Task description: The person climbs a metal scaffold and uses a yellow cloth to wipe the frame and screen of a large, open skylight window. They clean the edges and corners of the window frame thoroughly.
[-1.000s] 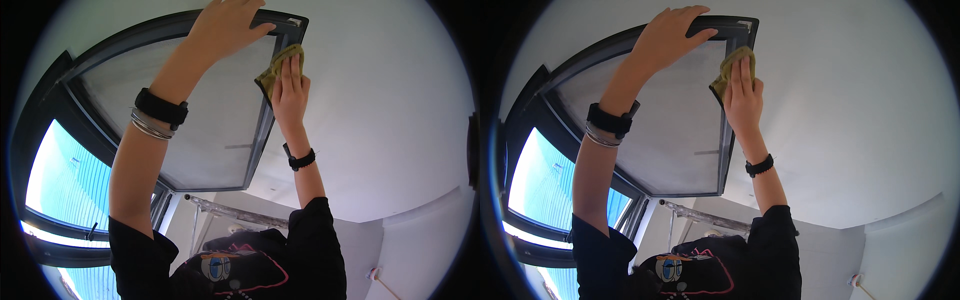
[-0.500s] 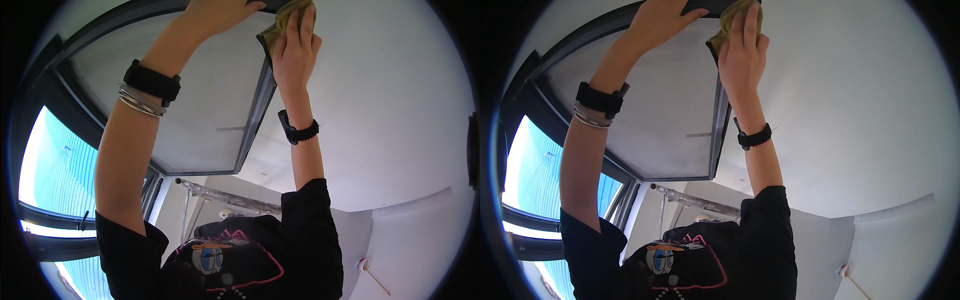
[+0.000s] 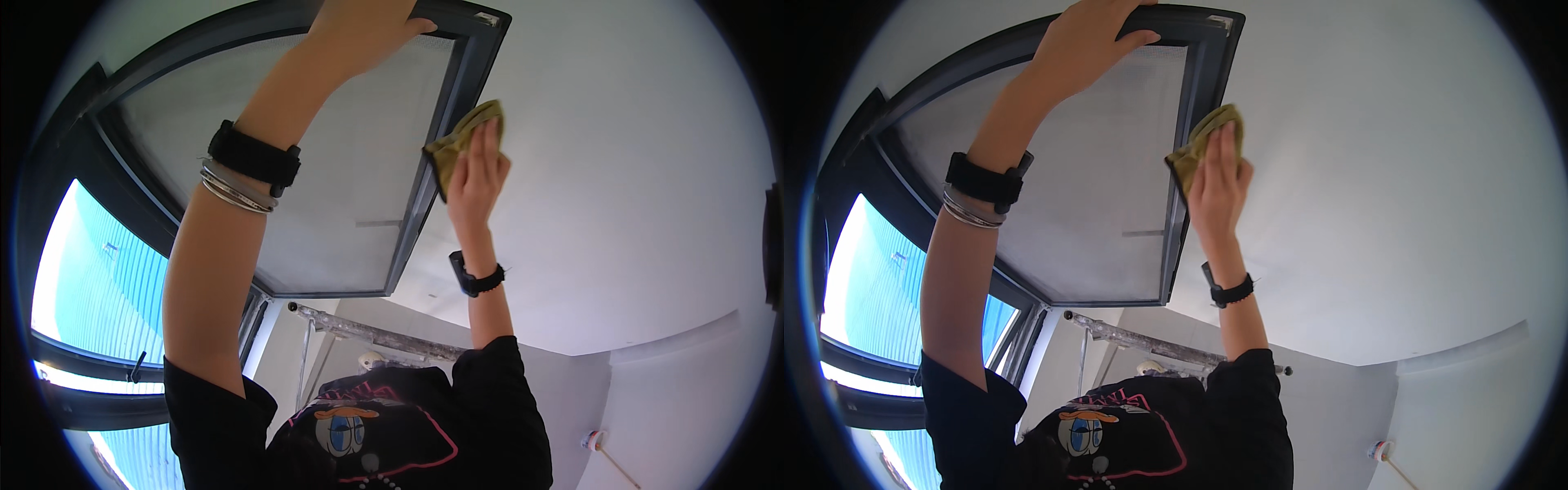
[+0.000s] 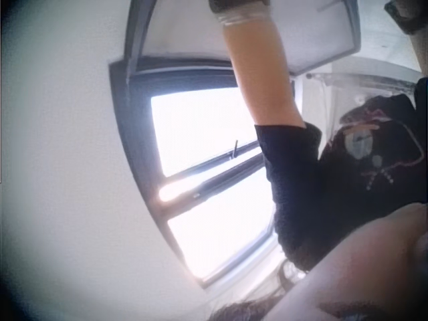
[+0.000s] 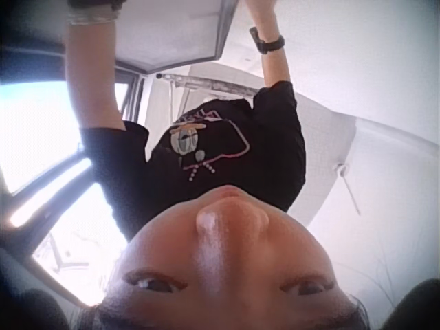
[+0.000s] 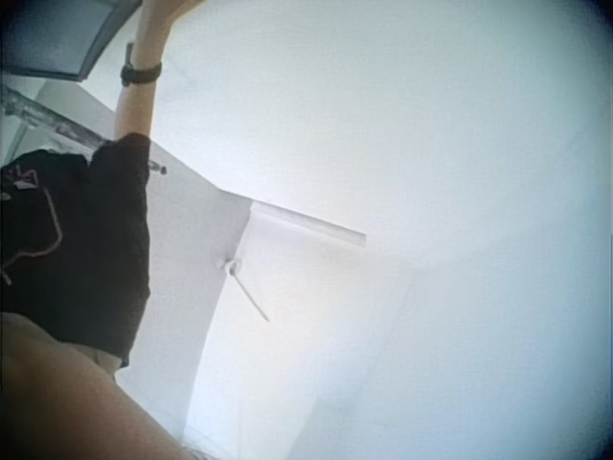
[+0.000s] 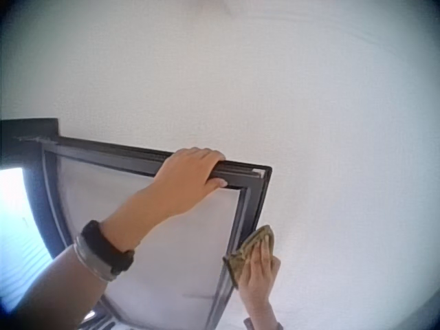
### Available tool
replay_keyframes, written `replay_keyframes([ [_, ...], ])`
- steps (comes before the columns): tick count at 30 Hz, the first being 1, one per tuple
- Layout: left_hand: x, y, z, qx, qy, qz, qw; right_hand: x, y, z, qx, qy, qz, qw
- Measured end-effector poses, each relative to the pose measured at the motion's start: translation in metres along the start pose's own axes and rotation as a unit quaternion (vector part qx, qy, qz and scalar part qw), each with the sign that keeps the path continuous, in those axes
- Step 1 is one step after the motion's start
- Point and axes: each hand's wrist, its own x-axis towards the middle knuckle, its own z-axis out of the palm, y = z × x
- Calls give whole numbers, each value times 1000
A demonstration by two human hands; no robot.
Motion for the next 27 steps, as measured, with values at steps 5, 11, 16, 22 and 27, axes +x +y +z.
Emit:
replay_keyframes([
  [5, 4, 3, -5, -8, -16, -8, 1000, 90, 39, -20, -93, 66, -61, 992],
  [11, -1, 1, -3, 0, -22, -4, 1000, 126, 32, -26, -129, -81, -105, 983],
  [16, 3, 9, -3, -10, -28, -13, 999, 113, 38, -11, -157, -31, -149, 976],
  [22, 9, 6, -4, -9, -3, 1, 1000, 83, 45, 7, -142, 0, -136, 981],
  [27, 6, 8, -3, -3, -3, 8, 1000, 83, 47, 9, -157, 29, -129, 979],
])
